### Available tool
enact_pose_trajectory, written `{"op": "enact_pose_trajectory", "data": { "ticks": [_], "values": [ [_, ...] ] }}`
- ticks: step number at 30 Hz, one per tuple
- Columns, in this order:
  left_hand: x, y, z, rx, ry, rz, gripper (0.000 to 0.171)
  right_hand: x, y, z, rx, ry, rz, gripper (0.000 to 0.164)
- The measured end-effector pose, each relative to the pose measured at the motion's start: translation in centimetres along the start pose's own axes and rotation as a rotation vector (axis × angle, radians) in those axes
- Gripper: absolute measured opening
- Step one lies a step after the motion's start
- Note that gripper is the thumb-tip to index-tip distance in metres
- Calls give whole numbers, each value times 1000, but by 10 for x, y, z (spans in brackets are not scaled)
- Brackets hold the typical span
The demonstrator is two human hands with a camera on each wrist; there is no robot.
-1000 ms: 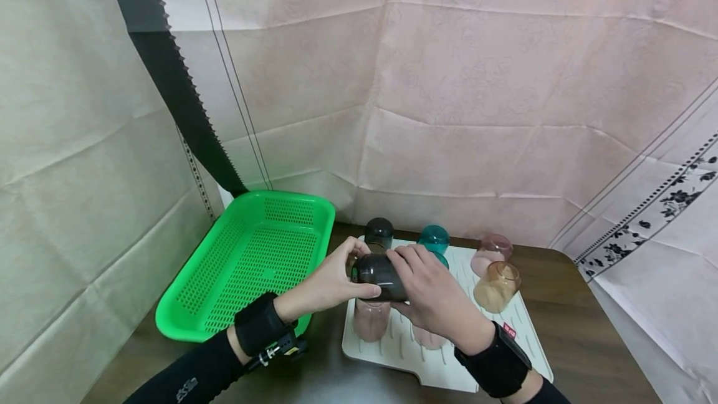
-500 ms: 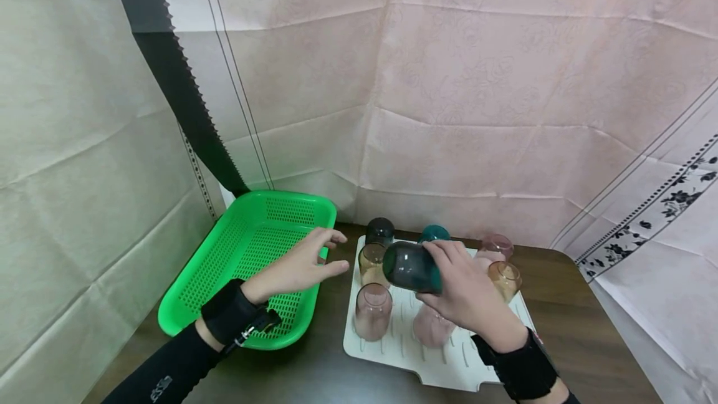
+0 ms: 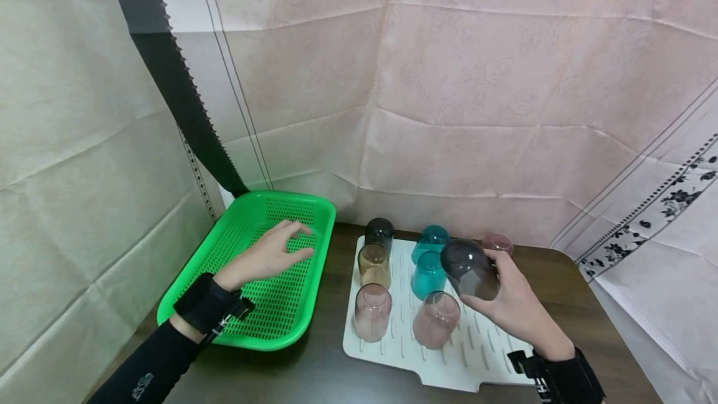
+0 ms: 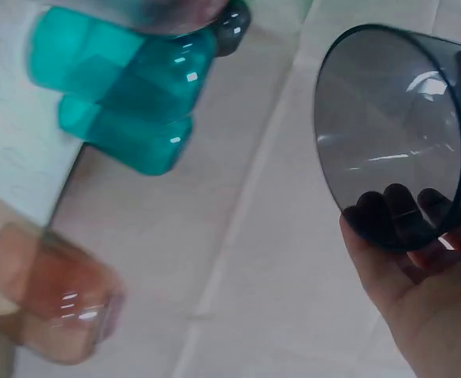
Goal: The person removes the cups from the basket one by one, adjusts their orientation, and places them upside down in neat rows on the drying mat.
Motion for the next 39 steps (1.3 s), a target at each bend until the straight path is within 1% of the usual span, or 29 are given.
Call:
{"op": "enact_pose_trajectory", "data": {
  "ticks": [2,5,9,12,14,19,21,24,27,34,39],
  "values": [
    [-2,0,3,-4,-5,2,40,-6,-1,-10,50,65,29,82],
    [-4,1,6,-5,-9,10,39,-15,-4,-22,89,153,76,84],
    [-5,4,9,-14,-1,23,37,-28,-5,-39,154,209,120,83],
    [-5,5,10,-9,6,34,34,-39,-2,-54,216,244,173,78],
    [-6,5,11,-7,7,49,33,-46,0,-66,235,284,220,77],
    [-7,6,15,-14,-2,74,33,-59,5,-92,293,313,303,76],
    [-8,6,16,-19,-3,76,33,-63,9,-102,303,307,320,77],
    [-8,6,17,-24,0,79,34,-68,17,-116,302,327,343,80],
    [-8,7,19,-32,2,87,33,-71,23,-125,303,328,338,82],
    [-7,9,21,-32,5,96,30,-76,33,-139,308,332,343,83],
    [-5,12,20,-20,29,109,23,-80,36,-146,295,296,311,82]
  ]
}}
Point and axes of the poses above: each hand's wrist, its own x-axis towards the middle knuckle, its own y-axis out of the palm, z = x × y, the point moved 3 cm from there along x, towards the middle knuckle, and after that the axes turned 8 degrees about -x, right-handed, at the moved point
